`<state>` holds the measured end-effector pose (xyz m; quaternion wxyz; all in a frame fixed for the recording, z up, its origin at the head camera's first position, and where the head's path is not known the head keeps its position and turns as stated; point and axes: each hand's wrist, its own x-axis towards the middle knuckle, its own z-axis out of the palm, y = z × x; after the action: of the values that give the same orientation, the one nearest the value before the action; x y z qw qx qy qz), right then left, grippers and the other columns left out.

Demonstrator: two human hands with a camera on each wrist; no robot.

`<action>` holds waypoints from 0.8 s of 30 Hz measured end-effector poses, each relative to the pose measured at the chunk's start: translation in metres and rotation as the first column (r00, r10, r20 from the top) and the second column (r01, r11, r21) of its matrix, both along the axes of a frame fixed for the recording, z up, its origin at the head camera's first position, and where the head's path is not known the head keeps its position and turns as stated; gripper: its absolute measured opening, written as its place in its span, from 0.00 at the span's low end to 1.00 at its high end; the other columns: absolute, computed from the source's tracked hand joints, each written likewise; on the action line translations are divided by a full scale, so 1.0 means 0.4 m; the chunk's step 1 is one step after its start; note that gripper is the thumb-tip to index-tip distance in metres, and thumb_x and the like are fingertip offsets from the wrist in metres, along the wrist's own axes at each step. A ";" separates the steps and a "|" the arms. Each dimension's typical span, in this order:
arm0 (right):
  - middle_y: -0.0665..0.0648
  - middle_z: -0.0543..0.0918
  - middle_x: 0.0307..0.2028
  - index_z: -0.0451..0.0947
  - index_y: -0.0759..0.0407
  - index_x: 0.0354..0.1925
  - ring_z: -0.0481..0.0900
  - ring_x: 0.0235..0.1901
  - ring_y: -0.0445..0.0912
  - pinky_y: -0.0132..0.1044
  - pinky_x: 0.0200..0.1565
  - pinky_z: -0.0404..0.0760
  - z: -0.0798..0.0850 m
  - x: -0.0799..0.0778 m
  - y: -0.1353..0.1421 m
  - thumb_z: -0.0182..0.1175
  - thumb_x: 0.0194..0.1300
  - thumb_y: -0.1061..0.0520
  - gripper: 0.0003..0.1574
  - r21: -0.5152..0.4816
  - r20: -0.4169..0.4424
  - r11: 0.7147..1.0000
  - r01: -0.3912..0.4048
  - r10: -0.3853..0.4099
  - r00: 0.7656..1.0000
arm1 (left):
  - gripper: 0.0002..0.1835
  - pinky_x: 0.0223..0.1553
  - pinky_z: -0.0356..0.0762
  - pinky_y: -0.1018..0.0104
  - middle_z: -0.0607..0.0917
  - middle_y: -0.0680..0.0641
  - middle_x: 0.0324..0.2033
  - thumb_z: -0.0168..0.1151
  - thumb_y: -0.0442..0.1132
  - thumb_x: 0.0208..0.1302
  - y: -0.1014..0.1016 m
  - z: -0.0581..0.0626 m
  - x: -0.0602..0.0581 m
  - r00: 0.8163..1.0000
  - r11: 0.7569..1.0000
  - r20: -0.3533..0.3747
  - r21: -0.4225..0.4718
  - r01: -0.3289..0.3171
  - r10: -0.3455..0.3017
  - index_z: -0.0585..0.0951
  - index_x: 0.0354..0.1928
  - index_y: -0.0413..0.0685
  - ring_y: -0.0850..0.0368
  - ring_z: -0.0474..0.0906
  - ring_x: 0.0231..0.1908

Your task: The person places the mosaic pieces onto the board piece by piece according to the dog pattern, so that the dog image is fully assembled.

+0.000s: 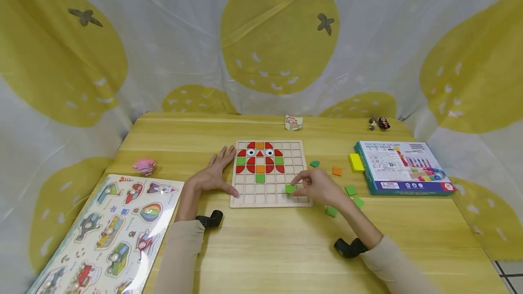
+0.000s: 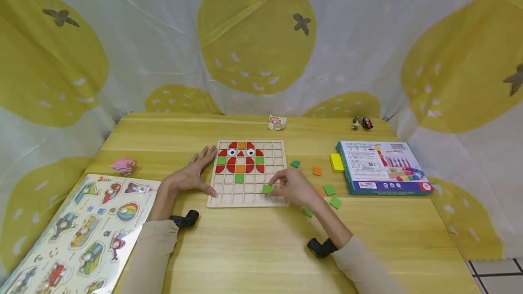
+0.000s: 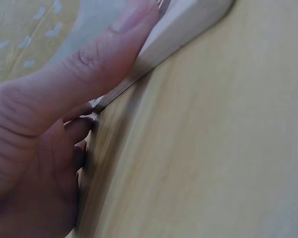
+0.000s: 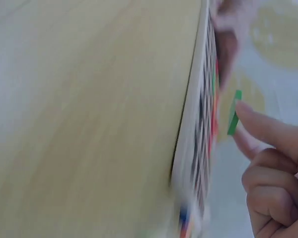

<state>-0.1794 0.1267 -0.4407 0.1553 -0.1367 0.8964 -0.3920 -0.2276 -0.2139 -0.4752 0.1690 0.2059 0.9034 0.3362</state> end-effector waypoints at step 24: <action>0.48 0.62 0.14 0.87 0.52 0.43 0.57 0.17 0.41 0.28 0.21 0.56 -0.008 -0.040 -0.100 0.74 0.51 0.54 0.18 -0.069 -0.016 0.993 -0.092 0.092 0.996 | 0.74 0.74 0.24 0.39 0.35 0.44 0.77 0.82 0.56 0.33 0.000 0.008 0.007 1.000 1.000 0.013 0.005 -0.015 0.014 0.40 0.77 0.49 0.45 0.23 0.76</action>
<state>-0.1954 0.0869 -0.4441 0.1624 -0.1858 0.8758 -0.4148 -0.2247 -0.2141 -0.4719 0.1720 0.1976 0.9028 0.3411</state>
